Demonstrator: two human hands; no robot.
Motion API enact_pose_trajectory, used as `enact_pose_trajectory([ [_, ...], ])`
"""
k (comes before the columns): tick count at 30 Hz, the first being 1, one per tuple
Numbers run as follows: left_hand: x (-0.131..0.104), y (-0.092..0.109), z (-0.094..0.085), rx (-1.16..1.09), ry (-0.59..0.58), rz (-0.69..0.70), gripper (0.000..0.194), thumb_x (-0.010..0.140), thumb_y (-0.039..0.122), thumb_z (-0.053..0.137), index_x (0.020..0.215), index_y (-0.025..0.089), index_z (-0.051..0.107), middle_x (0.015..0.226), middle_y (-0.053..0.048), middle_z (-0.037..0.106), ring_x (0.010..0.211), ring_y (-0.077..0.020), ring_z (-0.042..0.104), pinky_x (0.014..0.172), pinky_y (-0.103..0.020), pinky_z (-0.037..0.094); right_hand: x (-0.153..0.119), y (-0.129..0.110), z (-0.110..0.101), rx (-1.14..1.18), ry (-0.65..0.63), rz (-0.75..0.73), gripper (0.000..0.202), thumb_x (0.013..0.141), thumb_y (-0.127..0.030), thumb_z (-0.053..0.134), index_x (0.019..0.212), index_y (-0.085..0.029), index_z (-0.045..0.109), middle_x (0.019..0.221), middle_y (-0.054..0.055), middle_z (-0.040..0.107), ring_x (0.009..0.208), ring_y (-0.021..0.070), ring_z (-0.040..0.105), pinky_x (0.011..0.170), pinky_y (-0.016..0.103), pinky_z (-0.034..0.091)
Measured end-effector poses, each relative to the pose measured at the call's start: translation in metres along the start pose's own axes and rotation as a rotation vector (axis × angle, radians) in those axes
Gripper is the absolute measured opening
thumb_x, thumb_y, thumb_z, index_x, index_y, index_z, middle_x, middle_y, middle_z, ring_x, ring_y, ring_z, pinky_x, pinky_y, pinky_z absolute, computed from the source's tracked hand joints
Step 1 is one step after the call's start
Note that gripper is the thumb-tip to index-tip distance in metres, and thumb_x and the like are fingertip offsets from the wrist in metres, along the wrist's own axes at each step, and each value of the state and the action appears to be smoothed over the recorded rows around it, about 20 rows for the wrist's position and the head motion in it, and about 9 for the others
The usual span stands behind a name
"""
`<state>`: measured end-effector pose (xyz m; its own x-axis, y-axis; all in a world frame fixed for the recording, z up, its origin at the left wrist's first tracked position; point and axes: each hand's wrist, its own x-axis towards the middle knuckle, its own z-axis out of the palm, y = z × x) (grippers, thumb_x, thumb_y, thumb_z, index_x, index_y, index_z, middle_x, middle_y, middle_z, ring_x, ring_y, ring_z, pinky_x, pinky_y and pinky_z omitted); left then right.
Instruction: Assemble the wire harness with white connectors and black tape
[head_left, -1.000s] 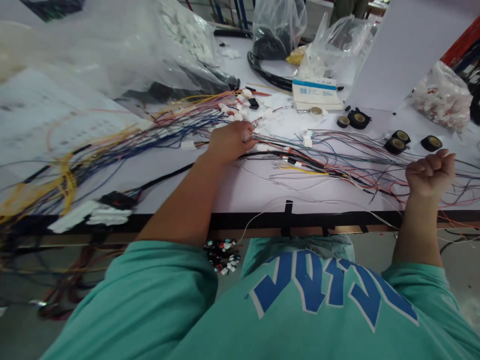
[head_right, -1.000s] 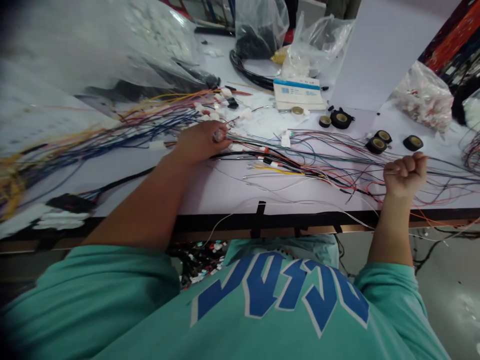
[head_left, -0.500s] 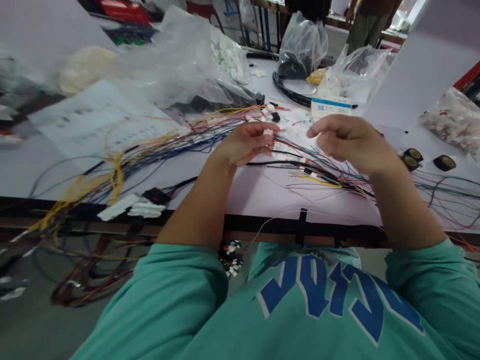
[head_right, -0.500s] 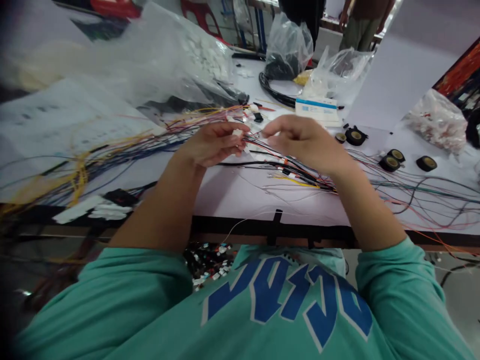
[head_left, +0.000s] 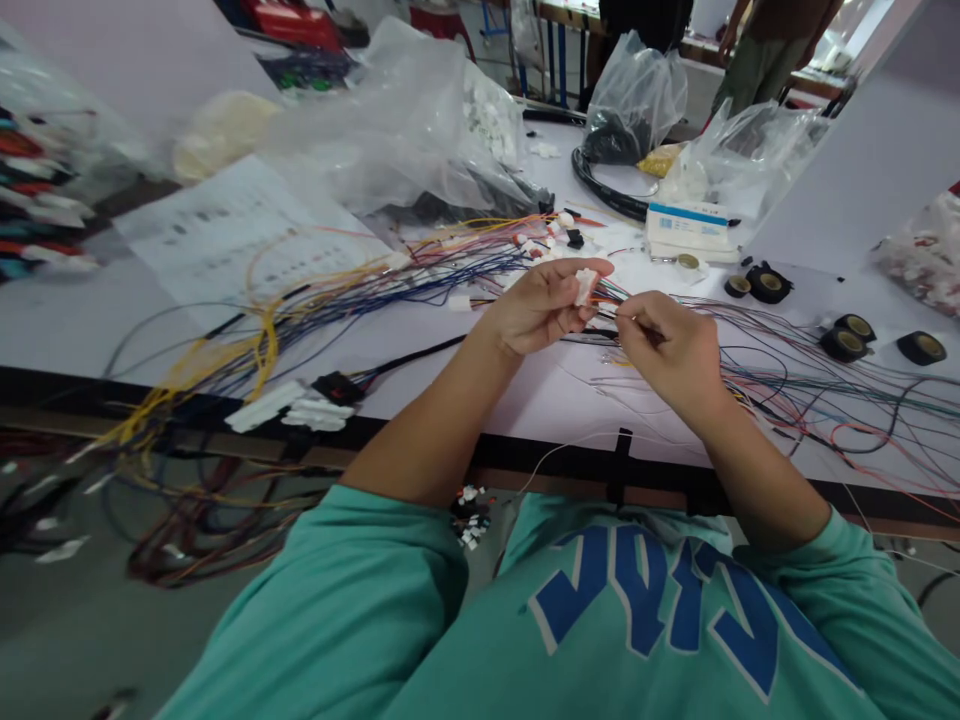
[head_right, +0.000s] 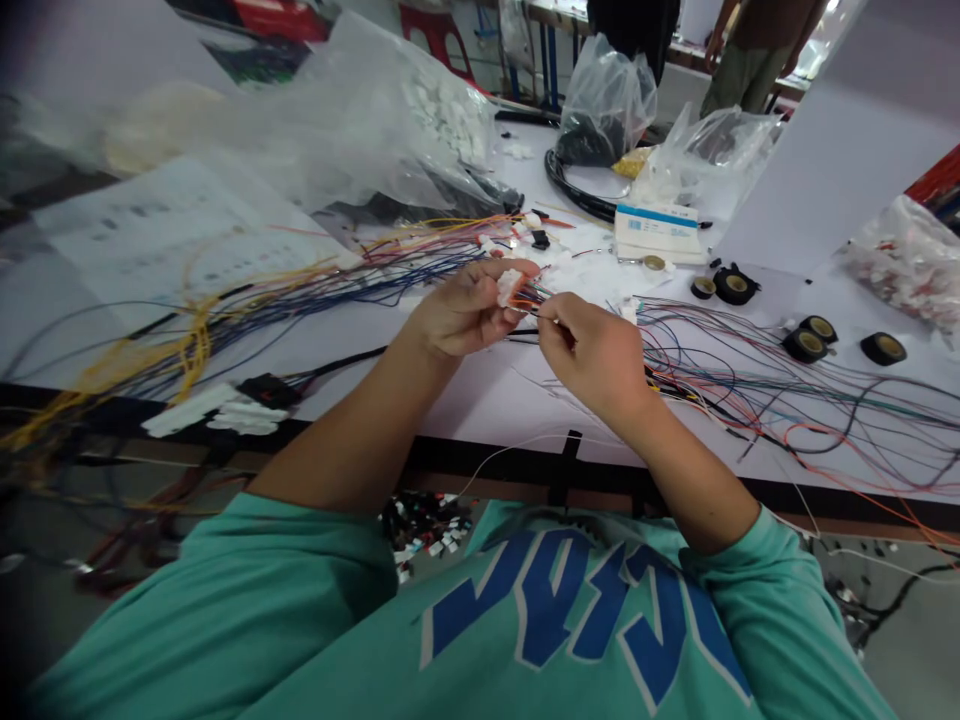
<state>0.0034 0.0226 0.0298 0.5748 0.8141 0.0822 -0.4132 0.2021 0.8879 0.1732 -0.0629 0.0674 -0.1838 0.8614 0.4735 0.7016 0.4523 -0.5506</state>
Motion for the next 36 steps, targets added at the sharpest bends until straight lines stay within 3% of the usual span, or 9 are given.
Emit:
enact_pose_trajectory([
  [9, -0.001, -0.003, 0.016, -0.095, -0.004, -0.042, 0.034, 0.064, 0.025, 0.085, 0.093, 0.013, 0.072, 0.062, 0.004, 0.061, 0.047, -0.0025, 0.052, 0.044, -0.010, 0.044, -0.002, -0.003, 0.001, -0.268, 0.040, 0.045, 0.020, 0.078, -0.024, 0.044, 0.071, -0.018, 0.061, 0.059, 0.000, 0.059, 0.055, 0.0098, 0.045, 0.055, 0.024, 0.025],
  [17, -0.001, -0.007, 0.012, -0.009, -0.001, -0.004, 0.038, 0.057, 0.029, 0.089, 0.089, 0.016, 0.074, 0.058, 0.005, 0.059, 0.045, -0.0034, 0.052, 0.042, -0.011, 0.041, -0.001, -0.006, 0.001, -0.462, -0.072, 0.015, 0.024, 0.082, -0.025, 0.043, 0.073, -0.018, 0.064, 0.067, 0.005, 0.066, 0.059, 0.0133, 0.051, 0.054, 0.028, 0.018],
  [21, -0.002, -0.007, 0.010, 0.089, 0.009, 0.022, 0.038, 0.059, 0.026, 0.088, 0.093, 0.018, 0.074, 0.059, 0.004, 0.062, 0.047, -0.0054, 0.056, 0.044, -0.014, 0.044, 0.000, -0.005, -0.002, -0.448, -0.105, 0.009, 0.025, 0.082, -0.024, 0.043, 0.073, -0.018, 0.065, 0.065, 0.004, 0.065, 0.057, 0.0129, 0.049, 0.053, 0.028, 0.018],
  [30, -0.002, -0.008, 0.014, 0.152, -0.078, 0.064, 0.042, 0.054, 0.035, 0.090, 0.090, 0.020, 0.076, 0.056, 0.004, 0.061, 0.044, -0.0068, 0.055, 0.040, -0.015, 0.043, 0.002, -0.004, -0.002, -0.401, -0.164, 0.055, 0.026, 0.084, -0.026, 0.043, 0.074, -0.017, 0.065, 0.065, 0.003, 0.063, 0.057, 0.0114, 0.046, 0.054, 0.026, 0.020],
  [36, -0.001, -0.010, 0.014, 0.173, -0.032, 0.094, 0.042, 0.054, 0.030, 0.090, 0.091, 0.017, 0.075, 0.056, 0.004, 0.061, 0.046, -0.0079, 0.058, 0.039, -0.015, 0.045, 0.002, -0.002, 0.000, -0.394, -0.192, 0.079, 0.026, 0.086, -0.027, 0.043, 0.079, -0.016, 0.066, 0.069, 0.005, 0.066, 0.058, 0.0127, 0.050, 0.055, 0.026, 0.021],
])
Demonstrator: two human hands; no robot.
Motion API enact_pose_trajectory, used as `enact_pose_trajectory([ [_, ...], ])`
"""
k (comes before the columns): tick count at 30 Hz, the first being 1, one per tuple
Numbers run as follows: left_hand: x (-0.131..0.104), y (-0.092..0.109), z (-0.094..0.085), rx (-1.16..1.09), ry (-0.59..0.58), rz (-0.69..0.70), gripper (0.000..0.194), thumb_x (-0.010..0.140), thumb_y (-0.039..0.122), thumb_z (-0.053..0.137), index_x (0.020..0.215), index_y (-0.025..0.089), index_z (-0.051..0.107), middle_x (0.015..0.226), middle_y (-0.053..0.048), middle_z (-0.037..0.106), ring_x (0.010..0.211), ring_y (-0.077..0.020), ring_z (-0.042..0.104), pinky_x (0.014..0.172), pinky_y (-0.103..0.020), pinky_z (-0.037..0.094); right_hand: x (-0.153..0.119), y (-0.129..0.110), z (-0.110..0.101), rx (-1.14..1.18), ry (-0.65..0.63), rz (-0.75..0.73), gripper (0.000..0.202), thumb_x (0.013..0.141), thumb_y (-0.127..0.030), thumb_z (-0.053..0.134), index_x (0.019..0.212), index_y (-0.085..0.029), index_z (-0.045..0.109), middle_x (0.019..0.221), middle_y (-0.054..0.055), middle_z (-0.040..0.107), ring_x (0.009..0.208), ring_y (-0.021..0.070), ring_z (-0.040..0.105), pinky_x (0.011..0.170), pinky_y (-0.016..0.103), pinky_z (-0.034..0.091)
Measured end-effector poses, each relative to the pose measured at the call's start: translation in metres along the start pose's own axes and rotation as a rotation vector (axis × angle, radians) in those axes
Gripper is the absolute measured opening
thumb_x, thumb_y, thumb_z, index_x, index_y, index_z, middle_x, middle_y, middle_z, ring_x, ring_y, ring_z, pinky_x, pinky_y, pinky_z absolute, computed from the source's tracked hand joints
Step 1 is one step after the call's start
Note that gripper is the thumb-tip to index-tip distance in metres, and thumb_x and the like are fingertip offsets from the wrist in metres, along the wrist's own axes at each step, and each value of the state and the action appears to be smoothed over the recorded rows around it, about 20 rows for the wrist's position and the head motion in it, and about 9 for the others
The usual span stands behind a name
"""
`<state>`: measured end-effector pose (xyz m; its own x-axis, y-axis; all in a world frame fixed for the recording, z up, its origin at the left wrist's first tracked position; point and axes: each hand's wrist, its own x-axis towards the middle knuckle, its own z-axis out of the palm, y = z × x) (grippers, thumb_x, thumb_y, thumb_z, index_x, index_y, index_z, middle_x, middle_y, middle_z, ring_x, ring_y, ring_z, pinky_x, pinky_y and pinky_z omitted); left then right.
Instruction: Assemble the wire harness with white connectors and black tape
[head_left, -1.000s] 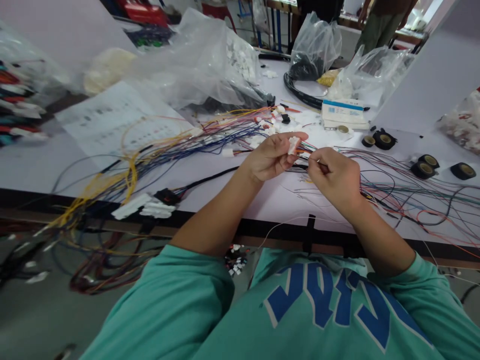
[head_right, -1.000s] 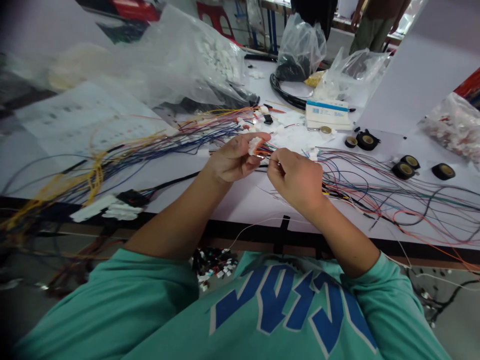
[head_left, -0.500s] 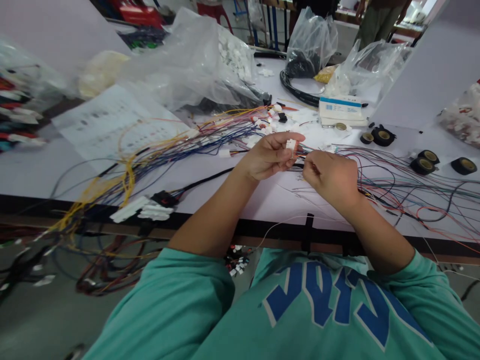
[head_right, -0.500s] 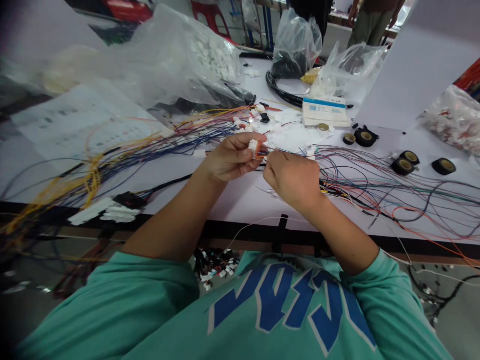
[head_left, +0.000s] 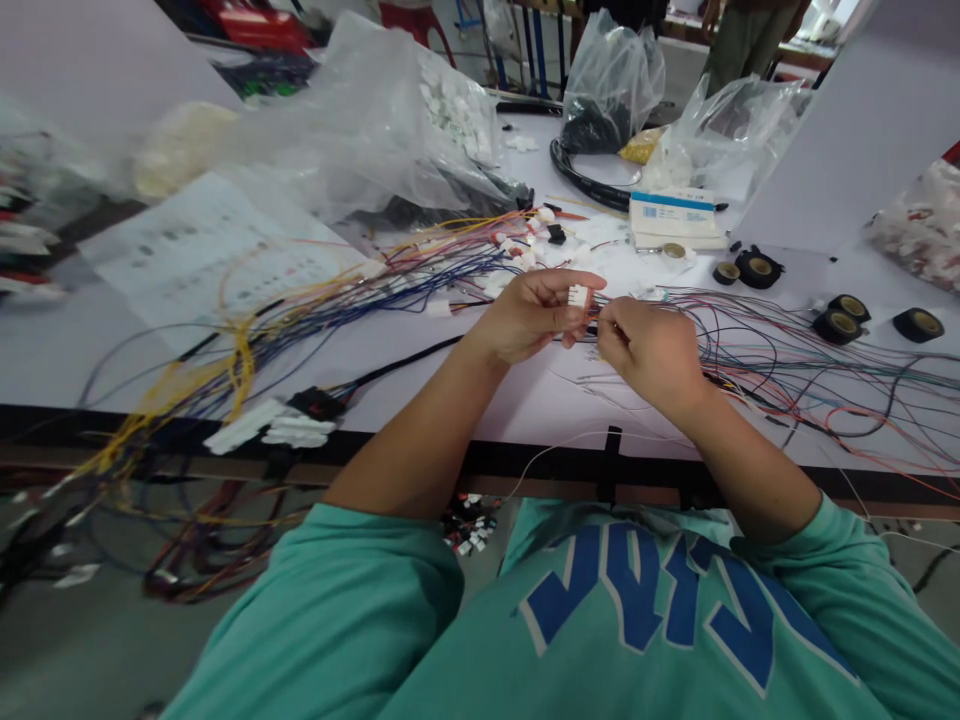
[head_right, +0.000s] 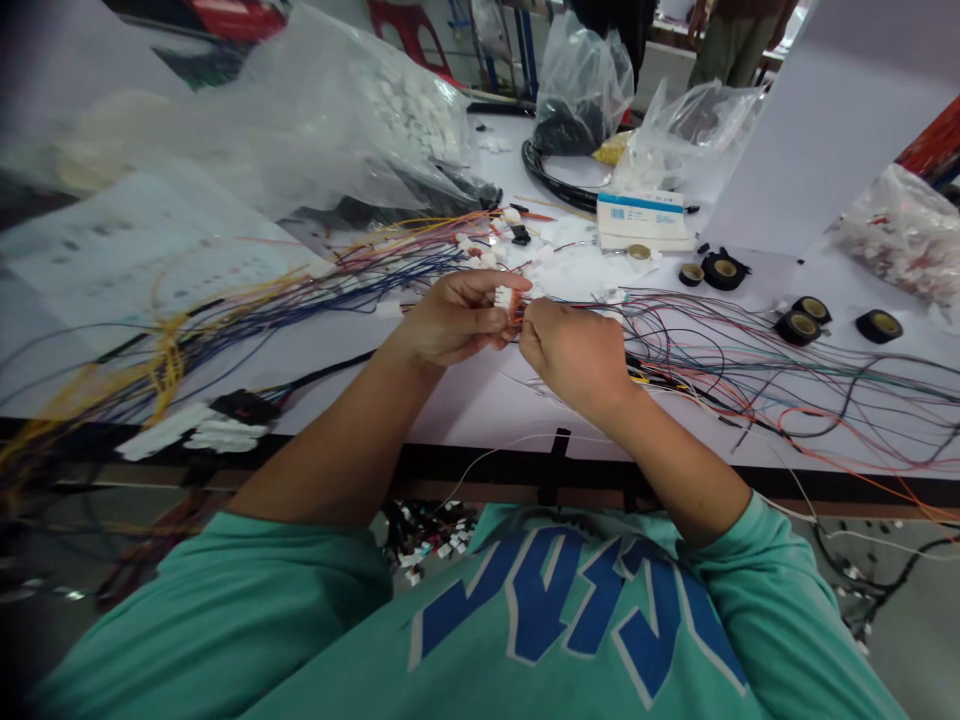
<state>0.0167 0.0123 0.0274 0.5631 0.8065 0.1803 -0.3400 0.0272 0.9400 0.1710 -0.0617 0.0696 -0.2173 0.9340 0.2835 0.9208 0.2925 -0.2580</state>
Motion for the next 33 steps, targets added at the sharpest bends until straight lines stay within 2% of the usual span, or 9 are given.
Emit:
enact_pose_trajectory([
  [7, 0.001, -0.005, -0.003, 0.020, 0.030, -0.004, 0.046, 0.055, 0.031, 0.090, 0.095, 0.016, 0.075, 0.058, 0.004, 0.063, 0.050, -0.0102, 0.062, 0.042, -0.017, 0.049, 0.000, 0.000, 0.002, 0.007, 0.019, -0.013, 0.026, 0.086, -0.026, 0.043, 0.080, -0.016, 0.066, 0.070, 0.004, 0.067, 0.058, 0.0121, 0.050, 0.054, 0.026, 0.020],
  [15, 0.001, -0.008, 0.001, 0.005, 0.029, -0.002, 0.043, 0.052, 0.035, 0.091, 0.090, 0.021, 0.076, 0.058, 0.003, 0.067, 0.049, -0.0091, 0.061, 0.044, -0.016, 0.050, 0.003, -0.006, -0.006, -0.019, -0.106, 0.114, 0.024, 0.087, -0.025, 0.045, 0.088, -0.016, 0.068, 0.076, 0.006, 0.068, 0.064, 0.0153, 0.056, 0.056, 0.028, 0.023],
  [19, 0.001, -0.012, 0.000, -0.008, 0.028, -0.024, 0.045, 0.056, 0.032, 0.090, 0.096, 0.019, 0.075, 0.059, 0.003, 0.067, 0.051, -0.0095, 0.063, 0.045, -0.016, 0.050, 0.005, -0.001, -0.006, -0.012, -0.114, 0.094, 0.025, 0.087, -0.024, 0.045, 0.089, -0.016, 0.068, 0.078, 0.007, 0.069, 0.064, 0.0152, 0.055, 0.056, 0.027, 0.023],
  [23, 0.001, -0.012, 0.003, -0.086, 0.013, -0.059, 0.046, 0.052, 0.034, 0.091, 0.092, 0.019, 0.075, 0.058, 0.003, 0.068, 0.048, -0.0078, 0.061, 0.042, -0.013, 0.048, 0.008, 0.003, -0.006, 0.005, -0.117, 0.069, 0.025, 0.087, -0.026, 0.044, 0.086, -0.016, 0.067, 0.079, 0.006, 0.070, 0.065, 0.0150, 0.057, 0.055, 0.027, 0.023],
  [29, 0.003, -0.013, 0.009, -0.065, 0.076, -0.057, 0.048, 0.046, 0.037, 0.093, 0.087, 0.019, 0.076, 0.056, 0.004, 0.067, 0.044, -0.0072, 0.059, 0.042, -0.014, 0.046, 0.008, 0.000, -0.004, -0.124, -0.208, 0.110, 0.031, 0.092, -0.023, 0.038, 0.105, -0.014, 0.065, 0.091, 0.010, 0.072, 0.078, 0.0190, 0.062, 0.059, 0.028, 0.027],
  [33, 0.005, -0.018, 0.009, -0.028, 0.105, -0.017, 0.048, 0.048, 0.037, 0.092, 0.089, 0.018, 0.076, 0.059, 0.004, 0.066, 0.049, -0.0084, 0.061, 0.045, -0.016, 0.048, 0.009, 0.001, 0.001, -0.124, -0.224, 0.109, 0.033, 0.093, -0.021, 0.036, 0.108, -0.013, 0.064, 0.095, 0.011, 0.071, 0.080, 0.0198, 0.062, 0.060, 0.028, 0.027],
])
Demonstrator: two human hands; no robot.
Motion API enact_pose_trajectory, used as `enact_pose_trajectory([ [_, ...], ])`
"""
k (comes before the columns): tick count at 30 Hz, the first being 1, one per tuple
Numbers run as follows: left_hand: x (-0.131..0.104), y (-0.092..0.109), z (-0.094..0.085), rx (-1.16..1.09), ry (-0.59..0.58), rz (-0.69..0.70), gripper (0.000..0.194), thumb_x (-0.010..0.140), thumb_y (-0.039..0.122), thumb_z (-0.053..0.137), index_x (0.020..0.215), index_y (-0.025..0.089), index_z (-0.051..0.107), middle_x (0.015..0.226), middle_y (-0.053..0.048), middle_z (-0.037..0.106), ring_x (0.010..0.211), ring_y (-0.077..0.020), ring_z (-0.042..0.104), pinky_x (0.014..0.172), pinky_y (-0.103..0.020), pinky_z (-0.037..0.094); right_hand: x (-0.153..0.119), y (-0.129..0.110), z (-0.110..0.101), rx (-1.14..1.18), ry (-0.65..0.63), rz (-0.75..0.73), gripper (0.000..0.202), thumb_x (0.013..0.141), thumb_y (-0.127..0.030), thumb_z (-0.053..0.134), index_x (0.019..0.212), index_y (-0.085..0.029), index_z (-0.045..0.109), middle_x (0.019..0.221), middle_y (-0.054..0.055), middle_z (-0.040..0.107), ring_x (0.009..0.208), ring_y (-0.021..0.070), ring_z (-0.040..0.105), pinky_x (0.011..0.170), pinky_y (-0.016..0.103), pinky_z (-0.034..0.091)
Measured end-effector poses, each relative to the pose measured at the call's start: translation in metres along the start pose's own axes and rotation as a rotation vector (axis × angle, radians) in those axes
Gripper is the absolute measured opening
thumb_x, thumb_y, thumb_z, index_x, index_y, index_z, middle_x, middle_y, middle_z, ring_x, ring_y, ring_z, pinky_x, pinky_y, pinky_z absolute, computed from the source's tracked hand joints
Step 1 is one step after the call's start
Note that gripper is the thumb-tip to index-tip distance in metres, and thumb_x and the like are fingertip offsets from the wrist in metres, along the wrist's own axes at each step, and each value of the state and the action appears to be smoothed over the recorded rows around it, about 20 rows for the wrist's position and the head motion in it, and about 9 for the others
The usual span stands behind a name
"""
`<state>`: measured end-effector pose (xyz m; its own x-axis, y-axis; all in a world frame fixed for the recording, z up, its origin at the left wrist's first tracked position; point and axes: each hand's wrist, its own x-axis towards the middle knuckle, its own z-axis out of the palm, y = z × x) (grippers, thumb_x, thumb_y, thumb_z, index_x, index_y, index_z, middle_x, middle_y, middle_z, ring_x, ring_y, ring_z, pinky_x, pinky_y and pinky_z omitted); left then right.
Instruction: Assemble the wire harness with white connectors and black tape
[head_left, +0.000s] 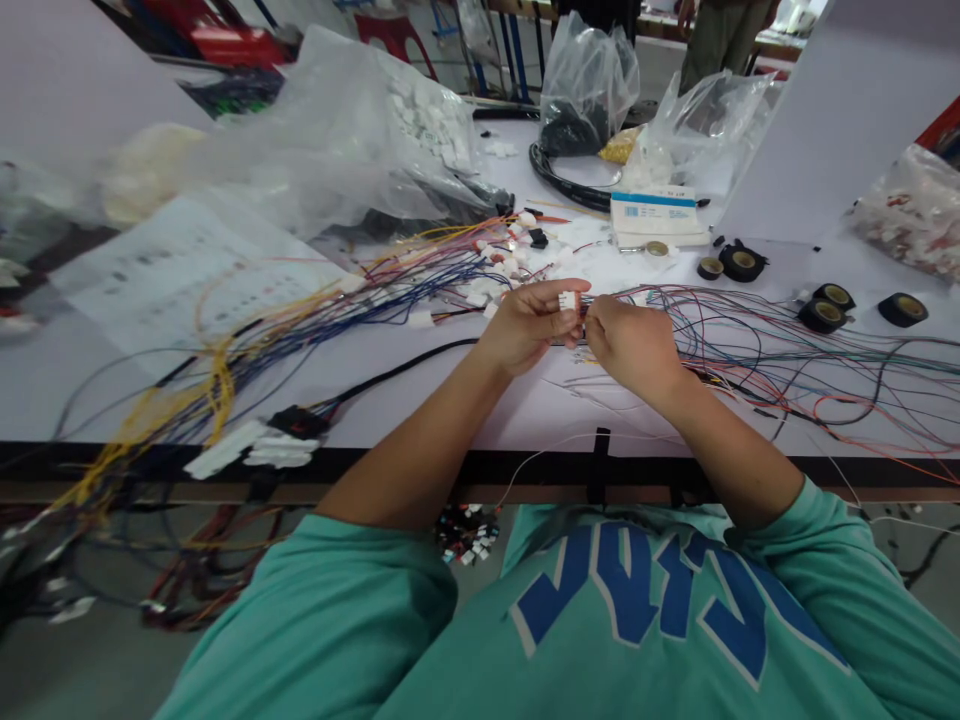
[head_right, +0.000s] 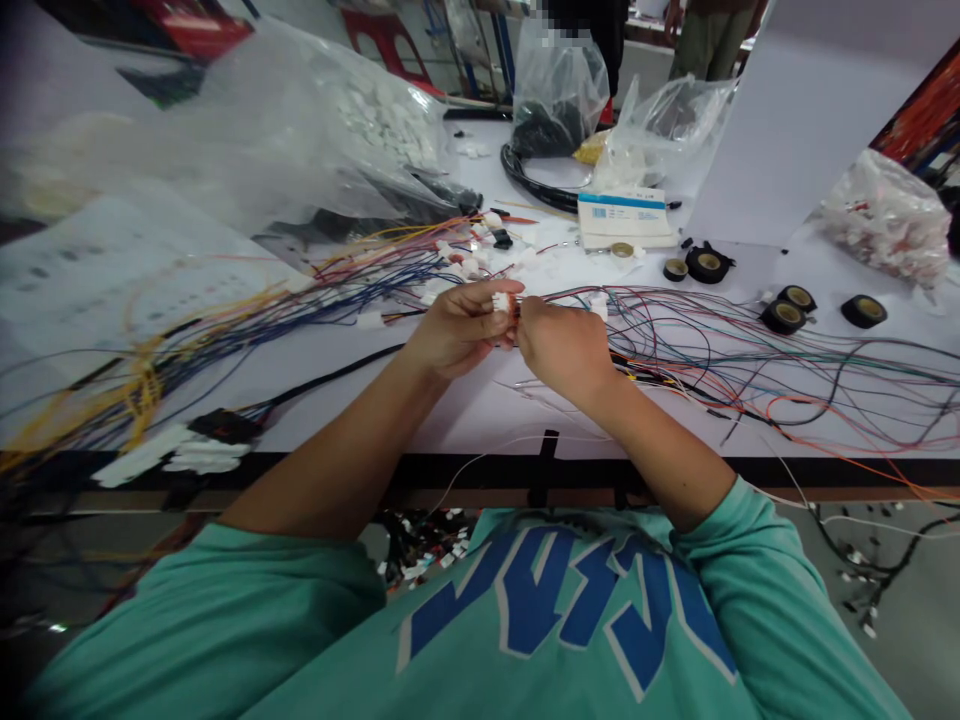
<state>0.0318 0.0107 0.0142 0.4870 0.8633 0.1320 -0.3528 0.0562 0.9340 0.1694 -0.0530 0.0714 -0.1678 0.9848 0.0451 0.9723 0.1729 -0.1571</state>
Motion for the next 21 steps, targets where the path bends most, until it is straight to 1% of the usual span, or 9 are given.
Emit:
enact_pose_trajectory([
  [2, 0.000, -0.001, -0.001, 0.023, 0.010, 0.004, 0.046, 0.051, 0.034, 0.091, 0.092, 0.018, 0.075, 0.060, 0.004, 0.066, 0.051, -0.0085, 0.062, 0.046, -0.016, 0.048, 0.002, 0.002, 0.002, 0.043, 0.002, 0.004, 0.032, 0.092, -0.020, 0.036, 0.106, -0.014, 0.065, 0.093, 0.010, 0.071, 0.078, 0.0187, 0.061, 0.060, 0.028, 0.026],
  [5, 0.000, 0.000, -0.003, 0.043, 0.013, -0.006, 0.048, 0.054, 0.032, 0.090, 0.097, 0.017, 0.073, 0.060, 0.004, 0.065, 0.052, -0.0088, 0.062, 0.046, -0.017, 0.048, 0.005, 0.009, 0.004, 0.161, 0.031, -0.019, 0.028, 0.088, -0.019, 0.039, 0.096, -0.015, 0.066, 0.087, 0.007, 0.070, 0.073, 0.0153, 0.057, 0.060, 0.026, 0.026],
  [8, 0.000, 0.002, -0.005, 0.033, -0.011, -0.016, 0.052, 0.054, 0.034, 0.090, 0.099, 0.016, 0.073, 0.059, 0.004, 0.064, 0.051, -0.0092, 0.061, 0.046, -0.017, 0.048, 0.006, 0.015, 0.006, 0.267, 0.098, -0.070, 0.022, 0.083, -0.020, 0.044, 0.085, -0.017, 0.065, 0.077, 0.002, 0.066, 0.065, 0.0121, 0.050, 0.059, 0.025, 0.027],
  [12, 0.000, 0.003, -0.005, 0.007, -0.028, -0.032, 0.051, 0.054, 0.034, 0.090, 0.099, 0.016, 0.073, 0.057, 0.005, 0.062, 0.051, -0.0085, 0.061, 0.045, -0.016, 0.048, 0.007, 0.017, 0.011, 0.308, 0.175, -0.102, 0.020, 0.081, -0.021, 0.043, 0.075, -0.017, 0.062, 0.068, 0.001, 0.060, 0.060, 0.0105, 0.043, 0.059, 0.025, 0.026],
  [15, -0.001, 0.003, -0.005, -0.051, -0.060, -0.043, 0.049, 0.052, 0.035, 0.091, 0.094, 0.018, 0.074, 0.059, 0.005, 0.063, 0.050, -0.0071, 0.059, 0.044, -0.015, 0.048, 0.007, 0.017, 0.012, 0.324, 0.177, -0.132, 0.021, 0.082, -0.022, 0.042, 0.074, -0.017, 0.061, 0.068, 0.001, 0.058, 0.060, 0.0103, 0.042, 0.059, 0.025, 0.027],
  [19, -0.001, 0.008, -0.008, -0.029, -0.096, -0.087, 0.046, 0.054, 0.033, 0.089, 0.094, 0.017, 0.074, 0.057, 0.004, 0.063, 0.049, -0.0084, 0.059, 0.042, -0.014, 0.047, 0.003, 0.024, 0.002, 0.272, 0.118, -0.186, 0.023, 0.083, -0.024, 0.043, 0.078, -0.017, 0.063, 0.068, 0.001, 0.060, 0.061, 0.0115, 0.047, 0.060, 0.026, 0.031],
  [21, -0.002, 0.015, -0.011, -0.002, -0.067, -0.098, 0.043, 0.055, 0.031, 0.088, 0.093, 0.016, 0.073, 0.054, 0.004, 0.061, 0.047, -0.0083, 0.058, 0.041, -0.014, 0.045, 0.000, 0.028, -0.004, 0.193, 0.189, -0.195, 0.026, 0.086, -0.027, 0.041, 0.084, -0.017, 0.065, 0.073, 0.003, 0.063, 0.068, 0.0147, 0.053, 0.065, 0.028, 0.035],
])
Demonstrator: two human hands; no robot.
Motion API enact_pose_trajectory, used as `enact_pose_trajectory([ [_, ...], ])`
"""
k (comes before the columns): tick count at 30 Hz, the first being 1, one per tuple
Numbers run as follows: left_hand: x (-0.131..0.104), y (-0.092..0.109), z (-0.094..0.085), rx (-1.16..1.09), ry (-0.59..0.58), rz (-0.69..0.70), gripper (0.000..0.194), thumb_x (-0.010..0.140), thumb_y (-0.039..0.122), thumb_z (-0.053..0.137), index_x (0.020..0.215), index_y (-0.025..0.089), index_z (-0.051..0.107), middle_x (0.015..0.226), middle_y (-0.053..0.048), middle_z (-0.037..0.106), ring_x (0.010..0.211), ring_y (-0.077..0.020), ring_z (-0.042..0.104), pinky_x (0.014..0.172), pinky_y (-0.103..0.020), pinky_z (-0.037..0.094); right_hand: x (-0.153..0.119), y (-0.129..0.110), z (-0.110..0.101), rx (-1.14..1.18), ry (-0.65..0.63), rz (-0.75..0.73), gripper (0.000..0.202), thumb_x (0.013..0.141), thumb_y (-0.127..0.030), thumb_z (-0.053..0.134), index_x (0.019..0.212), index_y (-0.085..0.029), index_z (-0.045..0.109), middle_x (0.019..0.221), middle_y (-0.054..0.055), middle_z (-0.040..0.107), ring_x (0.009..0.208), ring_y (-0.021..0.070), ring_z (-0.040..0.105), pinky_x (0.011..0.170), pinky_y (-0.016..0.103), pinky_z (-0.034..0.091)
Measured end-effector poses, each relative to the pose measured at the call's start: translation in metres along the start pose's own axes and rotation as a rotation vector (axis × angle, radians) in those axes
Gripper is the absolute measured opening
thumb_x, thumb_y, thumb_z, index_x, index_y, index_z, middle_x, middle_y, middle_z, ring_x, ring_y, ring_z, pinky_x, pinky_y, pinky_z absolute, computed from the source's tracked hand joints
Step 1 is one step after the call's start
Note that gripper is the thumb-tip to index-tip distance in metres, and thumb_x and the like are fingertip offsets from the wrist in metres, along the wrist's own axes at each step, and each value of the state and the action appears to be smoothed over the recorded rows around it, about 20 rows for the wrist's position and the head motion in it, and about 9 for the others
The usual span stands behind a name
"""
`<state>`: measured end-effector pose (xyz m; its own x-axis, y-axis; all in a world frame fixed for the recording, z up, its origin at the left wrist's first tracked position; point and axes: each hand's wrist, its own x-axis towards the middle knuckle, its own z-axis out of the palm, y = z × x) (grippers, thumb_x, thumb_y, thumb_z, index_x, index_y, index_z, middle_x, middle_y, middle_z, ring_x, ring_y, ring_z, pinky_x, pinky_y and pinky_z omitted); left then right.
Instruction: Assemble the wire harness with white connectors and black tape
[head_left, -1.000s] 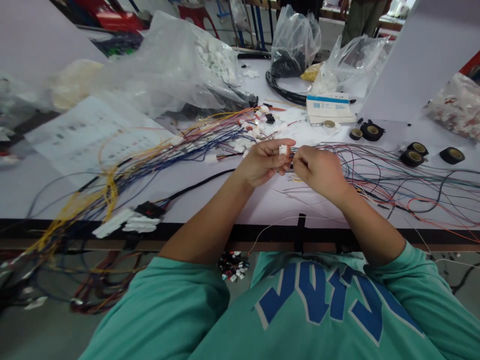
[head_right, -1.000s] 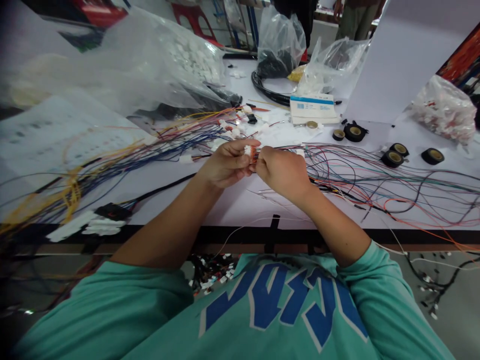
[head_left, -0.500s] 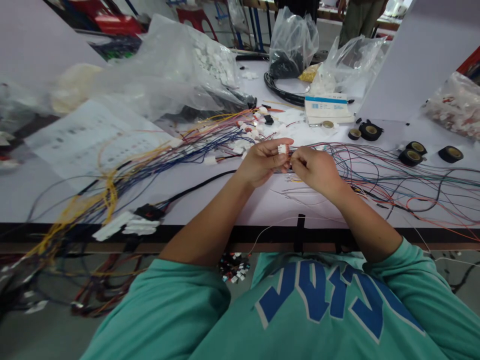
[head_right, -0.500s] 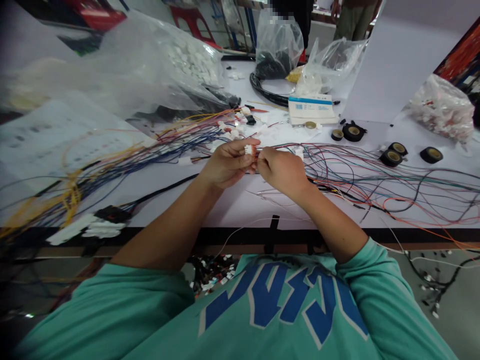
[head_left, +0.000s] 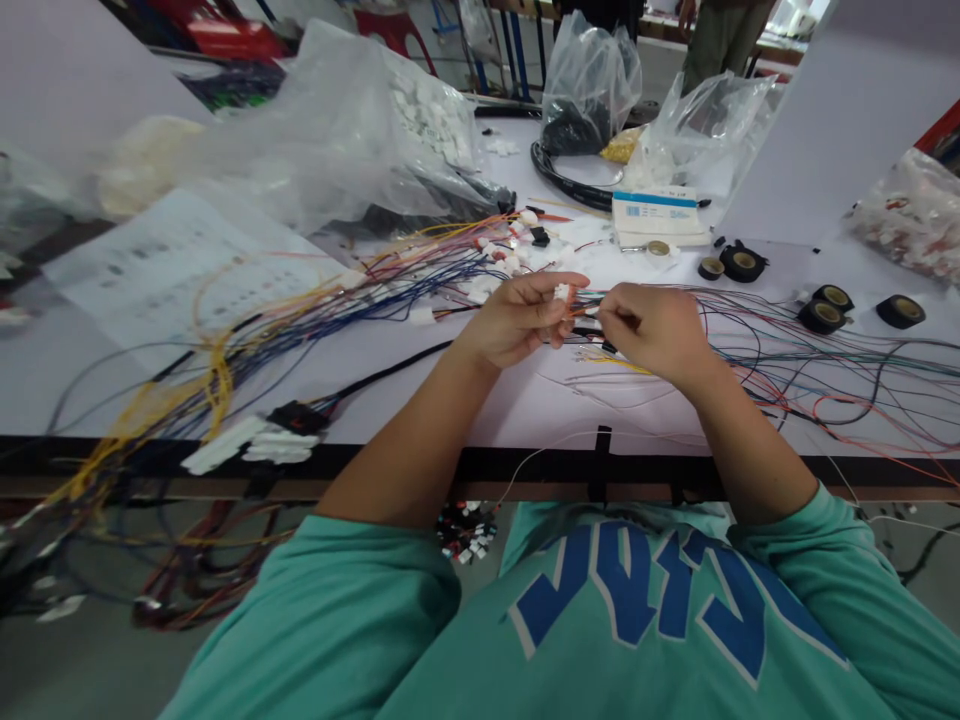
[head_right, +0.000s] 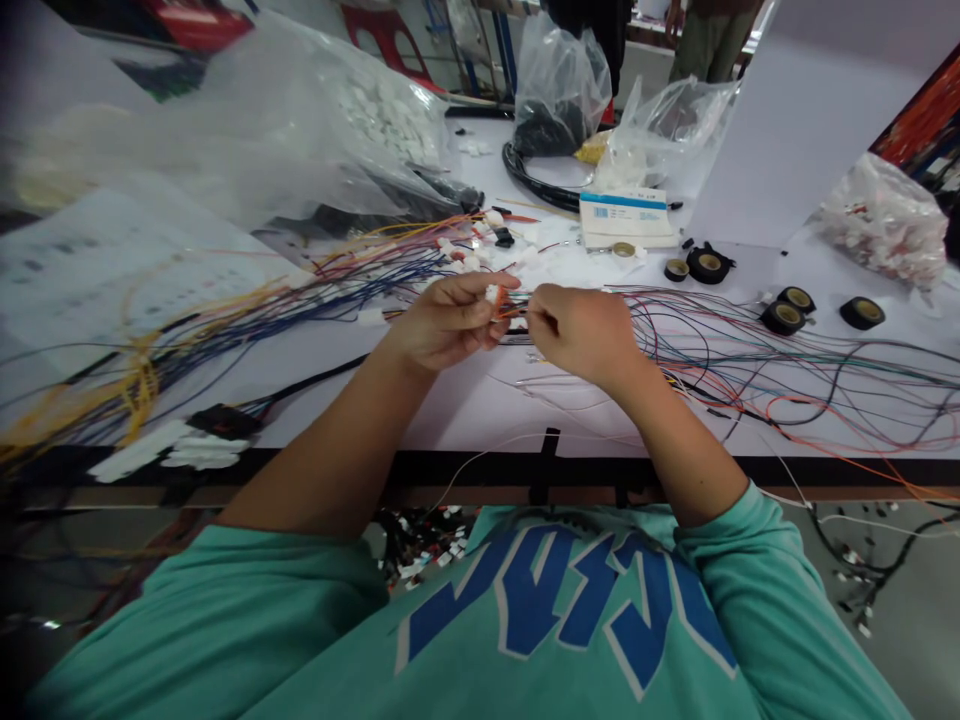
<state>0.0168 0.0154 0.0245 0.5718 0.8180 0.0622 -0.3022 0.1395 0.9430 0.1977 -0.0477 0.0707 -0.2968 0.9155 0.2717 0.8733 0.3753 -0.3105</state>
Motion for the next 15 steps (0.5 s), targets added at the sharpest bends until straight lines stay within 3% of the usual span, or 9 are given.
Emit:
enact_pose_trajectory([
  [3, -0.003, 0.013, -0.005, 0.021, 0.086, 0.024, 0.036, 0.056, 0.028, 0.087, 0.087, 0.017, 0.072, 0.052, 0.005, 0.057, 0.041, -0.0061, 0.053, 0.037, -0.013, 0.041, -0.001, 0.001, -0.002, -0.150, 0.163, -0.065, 0.035, 0.092, -0.035, 0.038, 0.110, -0.018, 0.063, 0.102, 0.009, 0.067, 0.099, 0.0236, 0.058, 0.085, 0.036, 0.039],
  [5, -0.005, 0.021, -0.009, 0.038, 0.142, 0.053, 0.028, 0.060, 0.026, 0.084, 0.083, 0.018, 0.072, 0.052, 0.006, 0.056, 0.038, -0.0049, 0.049, 0.035, -0.012, 0.038, 0.000, -0.001, 0.004, -0.225, 0.177, -0.089, 0.045, 0.094, -0.041, 0.040, 0.129, -0.017, 0.053, 0.124, 0.013, 0.061, 0.118, 0.0281, 0.051, 0.097, 0.041, 0.035],
  [8, -0.008, 0.028, -0.015, 0.068, 0.191, 0.072, 0.015, 0.064, 0.020, 0.079, 0.077, 0.020, 0.072, 0.049, 0.006, 0.054, 0.037, -0.0046, 0.047, 0.032, -0.012, 0.033, 0.005, -0.005, 0.017, -0.287, 0.006, -0.032, 0.049, 0.095, -0.035, 0.040, 0.140, -0.015, 0.043, 0.128, 0.015, 0.061, 0.118, 0.0270, 0.053, 0.099, 0.041, 0.034],
  [12, -0.004, 0.026, -0.031, 0.029, 0.202, 0.010, 0.016, 0.062, 0.008, 0.075, 0.074, 0.017, 0.073, 0.050, 0.004, 0.057, 0.037, -0.0053, 0.049, 0.031, -0.013, 0.031, 0.013, -0.003, 0.029, -0.310, -0.291, 0.116, 0.039, 0.098, -0.026, 0.033, 0.130, -0.016, 0.053, 0.112, 0.014, 0.070, 0.099, 0.0242, 0.064, 0.079, 0.034, 0.041],
  [15, 0.001, 0.019, -0.045, 0.013, 0.218, -0.121, 0.016, 0.057, 0.005, 0.077, 0.071, 0.014, 0.073, 0.048, 0.002, 0.058, 0.036, -0.0069, 0.050, 0.031, -0.014, 0.033, 0.016, 0.006, 0.031, -0.294, -0.371, 0.172, 0.037, 0.099, -0.032, 0.034, 0.122, -0.017, 0.059, 0.112, 0.014, 0.070, 0.100, 0.0249, 0.065, 0.068, 0.029, 0.038],
])
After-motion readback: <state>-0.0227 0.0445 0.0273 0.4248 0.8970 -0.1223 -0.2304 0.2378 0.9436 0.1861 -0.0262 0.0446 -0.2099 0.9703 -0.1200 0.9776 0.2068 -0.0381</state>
